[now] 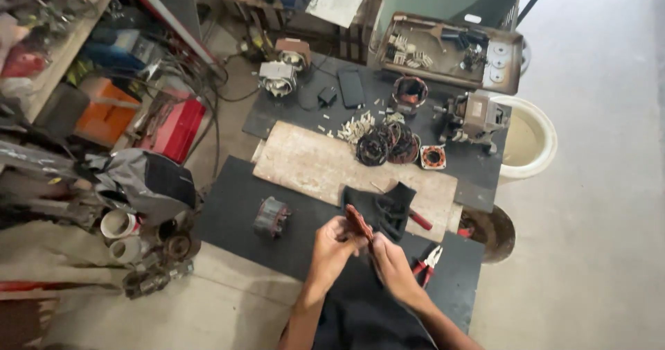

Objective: Repairing an electric motor by inspecting and manipulating copper wire coils and the stator core

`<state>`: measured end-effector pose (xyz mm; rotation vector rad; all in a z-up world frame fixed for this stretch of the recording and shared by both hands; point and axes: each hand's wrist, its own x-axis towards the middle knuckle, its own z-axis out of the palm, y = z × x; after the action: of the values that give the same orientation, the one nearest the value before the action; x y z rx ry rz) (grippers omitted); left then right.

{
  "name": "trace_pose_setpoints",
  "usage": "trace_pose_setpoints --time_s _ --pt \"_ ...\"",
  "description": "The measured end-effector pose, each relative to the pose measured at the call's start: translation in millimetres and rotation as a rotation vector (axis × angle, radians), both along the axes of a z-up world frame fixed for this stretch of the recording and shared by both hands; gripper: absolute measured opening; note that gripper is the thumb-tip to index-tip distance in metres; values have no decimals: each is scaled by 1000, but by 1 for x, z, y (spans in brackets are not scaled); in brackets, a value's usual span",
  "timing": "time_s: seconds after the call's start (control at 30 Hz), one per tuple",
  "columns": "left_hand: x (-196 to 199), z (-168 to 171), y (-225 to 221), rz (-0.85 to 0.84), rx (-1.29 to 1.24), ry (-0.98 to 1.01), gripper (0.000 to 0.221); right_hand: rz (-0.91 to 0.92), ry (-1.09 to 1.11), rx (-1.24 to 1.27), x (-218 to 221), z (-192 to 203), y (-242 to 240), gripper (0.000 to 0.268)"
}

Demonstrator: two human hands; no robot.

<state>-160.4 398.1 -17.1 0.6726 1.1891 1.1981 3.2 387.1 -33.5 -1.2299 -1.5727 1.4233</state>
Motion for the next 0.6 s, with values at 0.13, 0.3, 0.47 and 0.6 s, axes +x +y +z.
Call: trace_pose_setpoints --time_s 0.13,0.3,0.47,0.6 --pt "0 -18 3 -40 99 32 14 -82 253 -272 2 -12 0 49" --pt "-13 -34 9 -52 156 58 10 365 1499 -1303 5 -24 7 42" --pt "-36 10 16 -331 141 -143 61 390 1425 -1303 -21 -38 -2 42" --pt "-71 -17 23 -305 187 -127 31 -155 597 -738 -77 24 -7 58"
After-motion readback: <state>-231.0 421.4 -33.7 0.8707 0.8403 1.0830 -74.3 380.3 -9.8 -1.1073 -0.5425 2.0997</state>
